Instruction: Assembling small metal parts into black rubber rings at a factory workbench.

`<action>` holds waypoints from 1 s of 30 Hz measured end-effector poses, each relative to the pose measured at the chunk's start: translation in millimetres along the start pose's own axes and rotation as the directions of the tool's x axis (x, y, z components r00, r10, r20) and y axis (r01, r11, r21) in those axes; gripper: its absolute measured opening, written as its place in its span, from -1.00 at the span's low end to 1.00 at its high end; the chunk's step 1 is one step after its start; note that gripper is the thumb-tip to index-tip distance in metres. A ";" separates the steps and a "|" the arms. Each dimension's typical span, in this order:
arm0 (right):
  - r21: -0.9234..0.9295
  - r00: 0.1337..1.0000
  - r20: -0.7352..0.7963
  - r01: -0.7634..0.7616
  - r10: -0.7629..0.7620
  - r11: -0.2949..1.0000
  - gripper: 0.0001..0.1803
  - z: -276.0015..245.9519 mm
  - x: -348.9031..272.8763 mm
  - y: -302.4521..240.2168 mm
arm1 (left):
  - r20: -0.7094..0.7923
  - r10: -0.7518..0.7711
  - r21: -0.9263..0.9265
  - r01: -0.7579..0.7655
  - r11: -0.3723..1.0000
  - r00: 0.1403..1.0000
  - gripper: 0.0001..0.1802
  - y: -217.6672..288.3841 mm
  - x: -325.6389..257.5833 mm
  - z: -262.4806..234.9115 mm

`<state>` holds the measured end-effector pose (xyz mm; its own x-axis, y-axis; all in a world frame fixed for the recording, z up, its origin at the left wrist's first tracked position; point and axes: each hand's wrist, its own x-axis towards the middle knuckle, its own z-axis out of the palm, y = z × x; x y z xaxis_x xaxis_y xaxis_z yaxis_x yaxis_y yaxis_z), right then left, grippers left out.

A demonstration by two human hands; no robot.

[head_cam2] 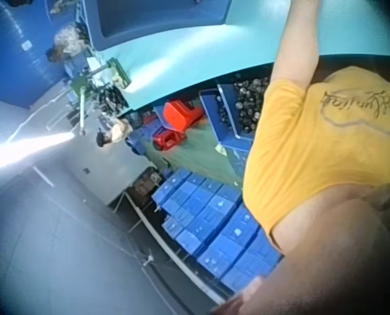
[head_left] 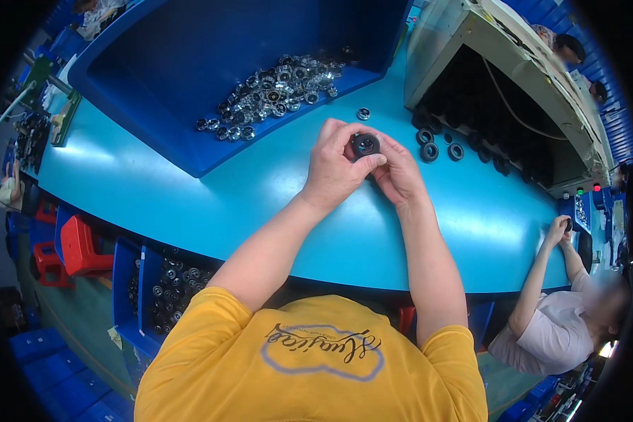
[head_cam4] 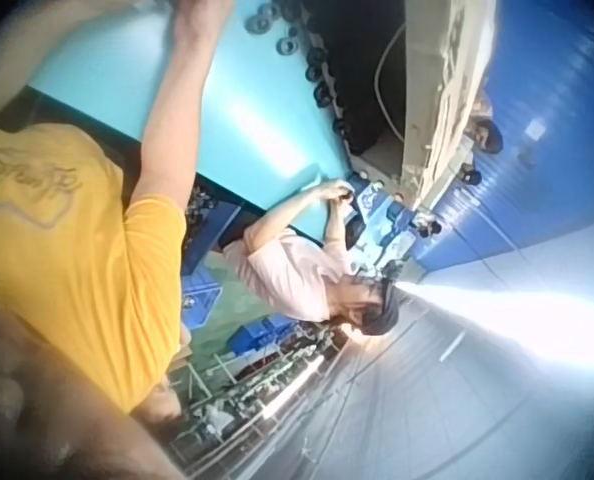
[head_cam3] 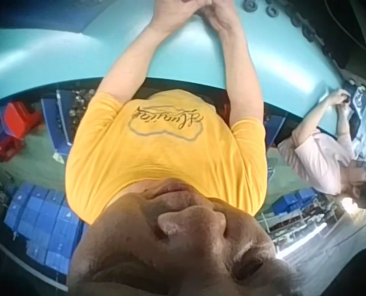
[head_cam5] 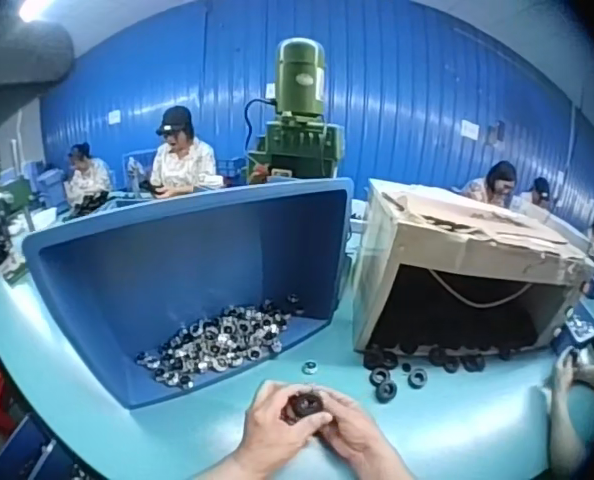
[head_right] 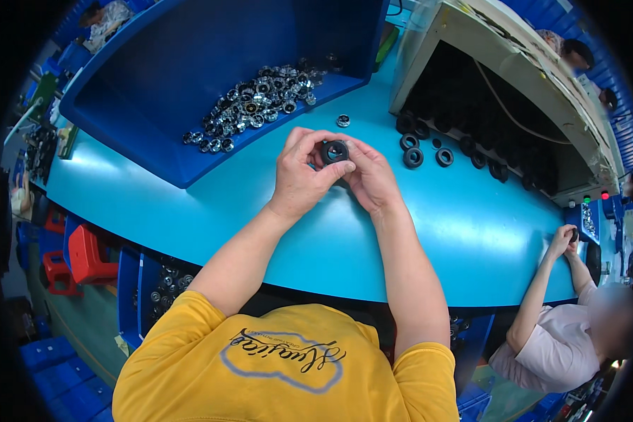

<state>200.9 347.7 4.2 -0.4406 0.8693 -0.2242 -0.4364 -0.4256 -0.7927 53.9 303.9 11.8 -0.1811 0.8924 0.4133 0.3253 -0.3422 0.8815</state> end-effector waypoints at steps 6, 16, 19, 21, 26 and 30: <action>0.024 0.998 0.018 -0.059 0.058 0.998 -0.64 -5.4 3.3 9.5 | -0.084 -0.048 -0.044 0.044 0.998 0.995 -0.54 -8.8 0.3 5.4; 0.069 0.989 0.073 -0.136 0.131 0.988 -0.67 -7.4 4.0 9.8 | -0.091 0.005 0.079 0.002 0.997 0.996 -0.46 -2.9 0.3 3.5; 0.068 0.985 0.096 -0.148 0.141 0.987 -0.67 -9.2 4.1 10.7 | -0.091 0.016 0.095 -0.008 0.995 0.996 -0.45 -3.8 0.0 4.3; 0.076 0.983 0.107 -0.155 0.147 0.985 -0.67 -8.5 3.8 11.7 | -0.096 0.026 0.108 -0.016 0.994 0.995 -0.43 -4.9 -0.3 4.7; 0.085 0.984 0.090 -0.163 0.155 0.983 -0.68 -9.0 3.9 12.6 | -0.093 0.056 0.133 -0.044 0.990 0.994 -0.42 -4.0 -0.4 4.7; 0.099 0.985 0.093 -0.154 0.144 0.983 -0.66 -14.3 7.1 13.0 | -0.086 0.062 0.146 -0.049 0.988 0.994 -0.43 -3.7 0.4 5.0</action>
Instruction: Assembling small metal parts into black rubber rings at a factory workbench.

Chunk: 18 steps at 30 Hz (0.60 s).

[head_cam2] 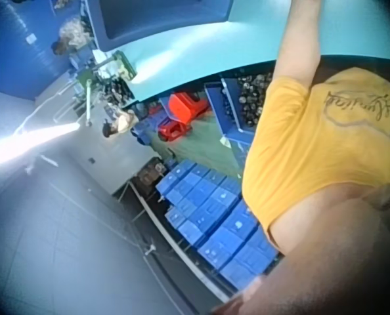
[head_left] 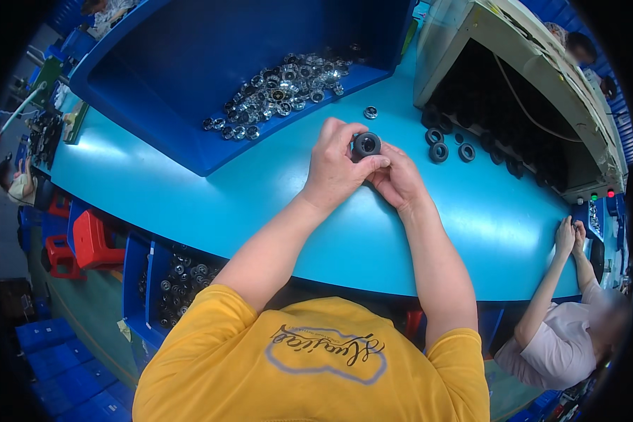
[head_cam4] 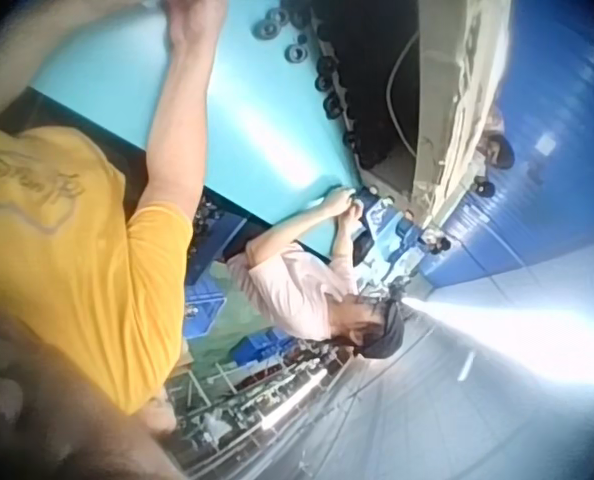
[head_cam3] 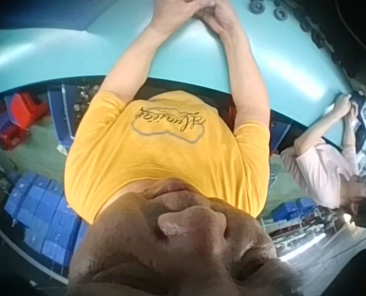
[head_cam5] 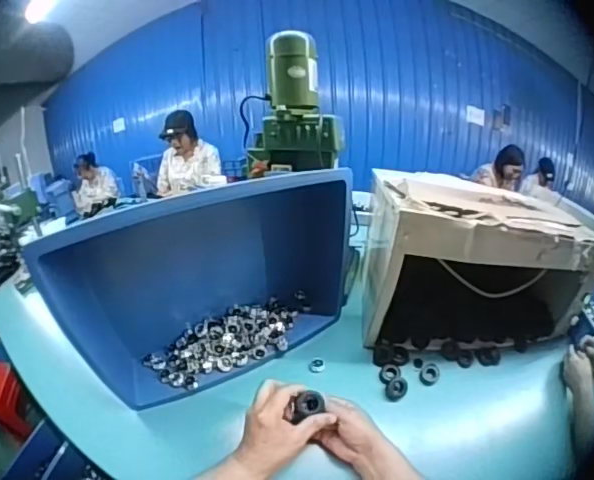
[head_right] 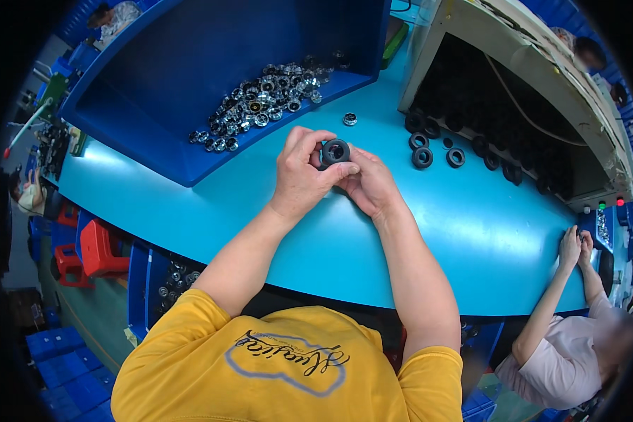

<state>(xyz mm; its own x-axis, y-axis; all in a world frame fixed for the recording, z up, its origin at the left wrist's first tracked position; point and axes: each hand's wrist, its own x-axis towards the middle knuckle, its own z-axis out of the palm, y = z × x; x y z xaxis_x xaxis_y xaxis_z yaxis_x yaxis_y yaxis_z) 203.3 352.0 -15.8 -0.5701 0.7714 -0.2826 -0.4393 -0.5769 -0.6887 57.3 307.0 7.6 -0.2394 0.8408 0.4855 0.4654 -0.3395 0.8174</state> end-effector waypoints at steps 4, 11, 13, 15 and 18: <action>-0.009 1.000 -0.012 0.024 -0.024 1.000 -0.63 3.8 -1.4 -3.1 | 0.026 -0.029 -0.008 0.029 1.000 0.999 -0.47 -0.3 0.2 -0.3; -0.299 0.907 -0.058 0.382 -0.416 0.874 -0.60 8.6 0.7 -1.9 | 0.423 -0.345 -0.735 0.539 0.410 0.838 -0.59 -22.8 12.2 -10.4; -0.417 0.885 -0.039 0.408 -0.465 0.812 -0.55 11.8 -2.9 -5.2 | 0.482 -0.318 -0.786 0.563 0.255 0.817 -0.56 -29.0 12.2 -11.7; -0.411 0.863 -0.008 0.459 -0.506 0.788 -0.56 15.0 -2.9 -3.3 | 0.480 -0.327 -0.806 0.556 0.201 0.814 -0.55 -31.4 11.2 -11.0; -0.416 0.828 0.005 0.511 -0.560 0.752 -0.59 15.9 -2.2 -1.0 | 0.490 -0.309 -0.820 0.552 0.155 0.815 -0.54 -34.1 10.8 -9.3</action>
<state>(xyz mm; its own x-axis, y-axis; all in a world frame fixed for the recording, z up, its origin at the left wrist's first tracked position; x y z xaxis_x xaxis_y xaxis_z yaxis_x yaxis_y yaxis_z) 194.0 346.6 -3.9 -0.2295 0.9609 0.1547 -0.3332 0.0718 -0.9401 30.9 323.8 -12.2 0.0785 0.9969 -0.0091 -0.7583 0.0656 0.6486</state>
